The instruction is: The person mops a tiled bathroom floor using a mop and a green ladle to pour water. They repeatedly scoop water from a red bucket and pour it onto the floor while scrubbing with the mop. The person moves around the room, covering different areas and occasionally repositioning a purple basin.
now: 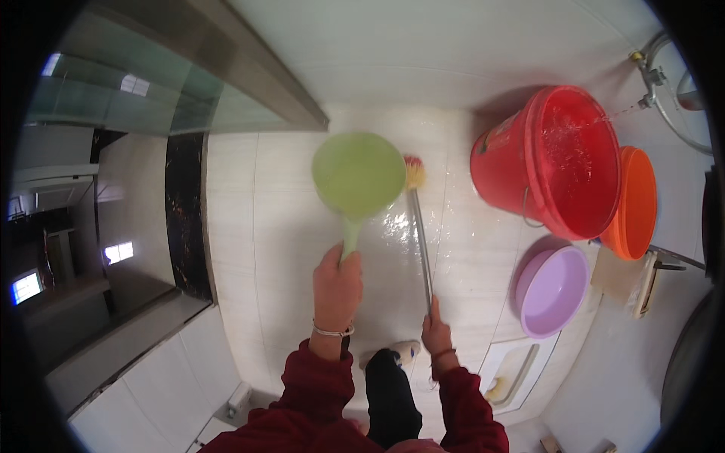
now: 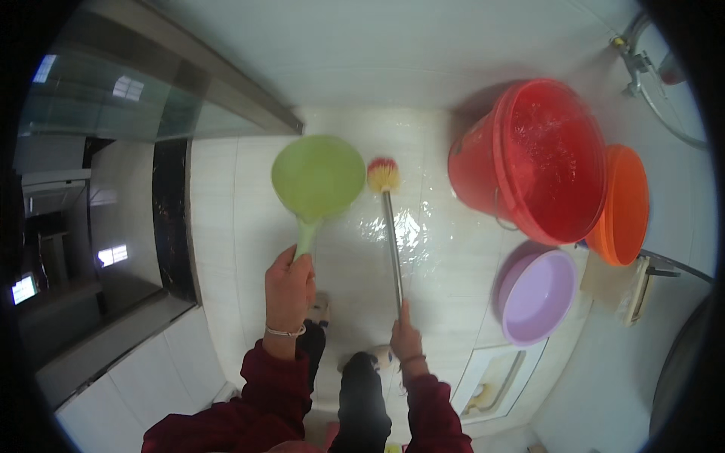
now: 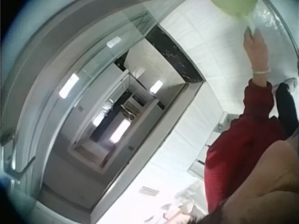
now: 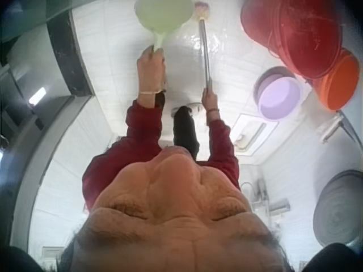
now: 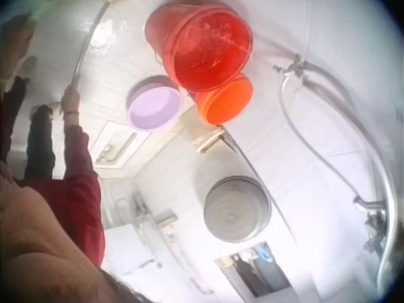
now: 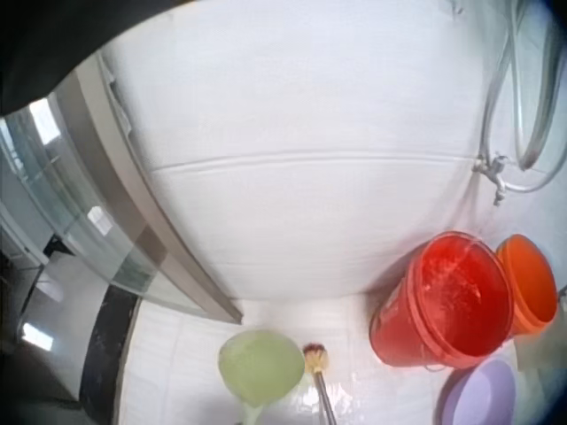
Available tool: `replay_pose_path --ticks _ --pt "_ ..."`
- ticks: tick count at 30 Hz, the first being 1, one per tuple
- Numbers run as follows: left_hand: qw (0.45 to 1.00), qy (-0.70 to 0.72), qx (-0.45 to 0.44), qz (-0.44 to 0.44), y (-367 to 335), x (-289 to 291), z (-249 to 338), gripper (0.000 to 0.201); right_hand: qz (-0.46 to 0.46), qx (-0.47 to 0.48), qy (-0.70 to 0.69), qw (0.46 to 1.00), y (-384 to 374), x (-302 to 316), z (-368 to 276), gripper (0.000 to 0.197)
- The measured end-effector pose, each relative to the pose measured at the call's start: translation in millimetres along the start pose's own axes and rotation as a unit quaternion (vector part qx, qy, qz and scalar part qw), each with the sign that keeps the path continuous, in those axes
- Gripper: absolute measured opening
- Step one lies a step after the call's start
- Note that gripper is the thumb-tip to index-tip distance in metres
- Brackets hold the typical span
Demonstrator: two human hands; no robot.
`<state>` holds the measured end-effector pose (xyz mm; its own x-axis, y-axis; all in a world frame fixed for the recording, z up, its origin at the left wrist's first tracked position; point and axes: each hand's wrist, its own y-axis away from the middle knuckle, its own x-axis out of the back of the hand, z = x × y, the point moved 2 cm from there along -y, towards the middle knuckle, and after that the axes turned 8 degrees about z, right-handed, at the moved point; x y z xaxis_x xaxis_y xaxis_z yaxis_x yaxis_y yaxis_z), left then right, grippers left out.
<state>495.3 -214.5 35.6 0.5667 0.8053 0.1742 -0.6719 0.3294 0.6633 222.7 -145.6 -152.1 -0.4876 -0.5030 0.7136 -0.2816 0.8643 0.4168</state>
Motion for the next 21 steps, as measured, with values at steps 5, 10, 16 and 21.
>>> replay_pose_path --ticks 5,10,16,21 --pt "0.996 0.075 0.025 0.031 6 29 -14 0.016 -0.024 -0.026 0.001 0.999 -143 24 -71 0.053" --pt "0.983 0.131 -0.006 0.125 1 68 -21 0.015 -0.073 -0.006 0.038 0.997 -59 -12 -30 0.058" --pt "0.969 0.172 -0.010 0.177 -4 88 -35 0.013 -0.067 0.027 0.037 0.997 -69 -10 -60 0.061" --pt "0.967 0.167 -0.006 0.191 -9 103 -40 0.012 -0.032 0.074 -0.017 0.997 -93 -48 -77 0.059"
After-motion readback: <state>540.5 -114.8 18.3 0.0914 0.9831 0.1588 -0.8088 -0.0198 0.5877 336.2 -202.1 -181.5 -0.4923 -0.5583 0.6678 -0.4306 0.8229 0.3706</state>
